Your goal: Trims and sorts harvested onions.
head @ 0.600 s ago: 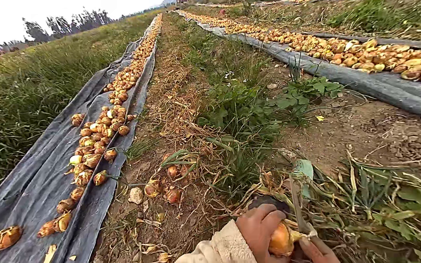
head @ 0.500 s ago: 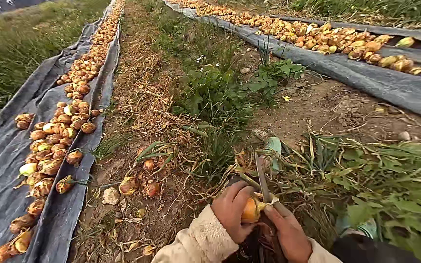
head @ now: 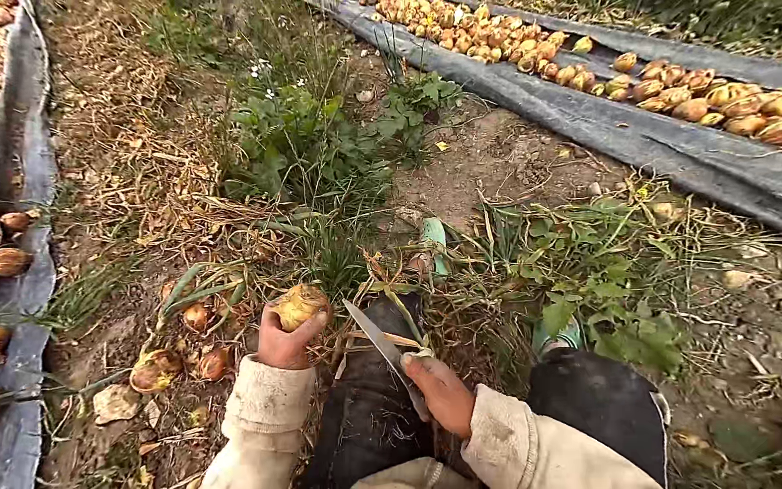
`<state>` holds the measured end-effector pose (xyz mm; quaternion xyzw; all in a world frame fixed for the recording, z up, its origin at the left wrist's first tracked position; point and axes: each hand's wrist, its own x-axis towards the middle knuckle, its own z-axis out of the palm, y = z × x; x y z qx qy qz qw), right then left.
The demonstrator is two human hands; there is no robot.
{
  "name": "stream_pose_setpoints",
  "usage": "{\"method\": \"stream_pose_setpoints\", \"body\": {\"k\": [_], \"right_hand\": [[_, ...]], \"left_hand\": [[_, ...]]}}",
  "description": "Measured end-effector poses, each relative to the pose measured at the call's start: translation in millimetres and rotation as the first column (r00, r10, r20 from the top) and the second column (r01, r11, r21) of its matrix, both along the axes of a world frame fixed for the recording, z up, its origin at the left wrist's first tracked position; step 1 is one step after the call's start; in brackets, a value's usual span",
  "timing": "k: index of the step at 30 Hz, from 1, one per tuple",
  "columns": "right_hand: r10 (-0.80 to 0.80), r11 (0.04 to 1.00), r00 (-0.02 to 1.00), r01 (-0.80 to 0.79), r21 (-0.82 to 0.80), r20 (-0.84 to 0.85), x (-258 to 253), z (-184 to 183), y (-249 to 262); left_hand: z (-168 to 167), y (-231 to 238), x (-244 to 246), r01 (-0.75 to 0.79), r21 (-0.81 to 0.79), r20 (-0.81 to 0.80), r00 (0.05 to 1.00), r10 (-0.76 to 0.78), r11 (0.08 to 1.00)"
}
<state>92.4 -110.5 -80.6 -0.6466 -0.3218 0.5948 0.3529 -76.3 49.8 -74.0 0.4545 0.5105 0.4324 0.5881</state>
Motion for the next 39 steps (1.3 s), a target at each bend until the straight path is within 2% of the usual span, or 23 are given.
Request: {"method": "stream_pose_setpoints", "body": {"k": [1, 3, 5, 7, 9, 11, 13, 15, 18, 22, 25, 27, 28, 29, 30, 32, 34, 35, 36, 37, 39], "right_hand": [[-0.053, 0.998, 0.998, 0.052, 0.027, 0.02, 2.1, -2.3, 4.5], [-0.118, 0.988, 0.989, 0.108, 0.107, 0.092, 6.8, -4.4, 13.4], [-0.161, 0.977, 0.977, 0.137, 0.164, 0.143, 10.5, -1.8, 18.1], [-0.225, 0.949, 0.958, 0.175, 0.262, 0.175, 13.0, -3.4, 18.4], [-0.269, 0.911, 0.948, 0.193, 0.365, 0.17, 16.1, -5.8, 14.4], [-0.27, 0.88, 0.95, 0.177, 0.44, 0.157, 18.7, -7.0, 10.5], [-0.253, 0.869, 0.96, 0.172, 0.464, 0.118, 19.2, -6.0, 7.5], [-0.224, 0.88, 0.974, 0.181, 0.438, 0.047, 17.7, -3.4, 5.6], [-0.212, 0.909, 0.96, 0.263, 0.324, -0.185, 10.6, -3.1, 5.5], [-0.284, 0.926, 0.885, 0.353, 0.133, -0.369, 2.2, -3.8, 2.8], [-0.211, 0.963, 0.918, 0.254, 0.088, -0.336, -16.9, -4.4, 2.0], [-0.133, 0.986, 0.943, 0.157, 0.055, -0.304, -26.8, -7.6, -1.2], [-0.131, 0.988, 0.947, 0.15, 0.044, -0.294, -27.6, -10.8, -0.3], [-0.152, 0.985, 0.945, 0.169, 0.035, -0.288, -26.0, -14.0, 0.9], [-0.194, 0.977, 0.939, 0.21, 0.025, -0.284, -22.9, -16.7, 2.2], [-0.291, 0.95, 0.908, 0.31, 0.018, -0.3, -14.0, -20.9, 5.1], [-0.359, 0.925, 0.874, 0.38, 0.0, -0.326, -5.6, -24.9, 6.0], [-0.374, 0.919, 0.863, 0.395, -0.006, -0.339, -3.1, -27.7, 5.4], [-0.381, 0.916, 0.855, 0.402, -0.015, -0.351, -2.1, -30.5, 5.0], [-0.379, 0.917, 0.853, 0.397, -0.024, -0.36, -2.6, -32.9, 4.9], [-0.352, 0.931, 0.86, 0.364, -0.039, -0.37, -8.1, -35.9, 5.5]], "left_hand": [[0.8, -8.7, 5.6, -0.017, -0.106, 0.221, 0.974, 0.04, 0.994], [5.5, -30.3, 18.3, 0.051, -0.305, 0.483, 0.869, 0.108, 0.951], [5.1, -49.9, 26.4, 0.175, -0.406, 0.591, 0.799, 0.111, 0.897], [-2.7, -62.7, 29.3, 0.286, -0.421, 0.624, 0.78, 0.046, 0.861], [-10.8, -65.7, 28.6, 0.348, -0.348, 0.589, 0.803, -0.085, 0.87], [-15.6, -60.6, 23.2, 0.438, -0.131, 0.497, 0.805, -0.323, 0.89], [-14.2, -55.4, 16.4, 0.522, 0.078, 0.352, 0.783, -0.513, 0.85], [-7.7, -55.8, 11.7, 0.543, 0.152, 0.219, 0.797, -0.564, 0.826], [-5.0, -58.0, 8.2, 0.527, 0.21, 0.064, 0.833, -0.55, 0.823], [-11.7, -69.1, 11.2, 0.479, 0.299, -0.22, 0.876, -0.429, 0.825], [-19.3, -63.0, 7.2, 0.39, 0.259, -0.376, 0.883, -0.28, 0.884], [-34.1, -44.0, -5.1, 0.208, 0.114, -0.339, 0.928, -0.158, 0.972], [-42.4, -30.6, -16.5, 0.071, 0.028, -0.251, 0.966, -0.061, 0.997], [-54.5, -16.8, -32.6, -0.11, -0.05, -0.132, 0.986, 0.103, 0.993], [-68.4, -2.9, -55.1, -0.301, -0.121, -0.006, 0.953, 0.302, 0.946], [-81.7, 21.3, -113.4, -0.595, -0.217, 0.201, 0.749, 0.631, 0.774], [-67.0, 30.6, -172.9, -0.733, -0.243, 0.361, 0.54, 0.761, 0.636], [-55.5, 28.2, -198.5, -0.76, -0.246, 0.388, 0.492, 0.78, 0.602], [-45.4, 22.6, -215.6, -0.769, -0.219, 0.369, 0.504, 0.781, 0.6], [-43.0, 20.3, -225.9, -0.781, -0.147, 0.276, 0.557, 0.784, 0.607], [-57.6, 24.7, -226.9, -0.722, 0.18, -0.042, 0.672, 0.739, 0.668]]}}
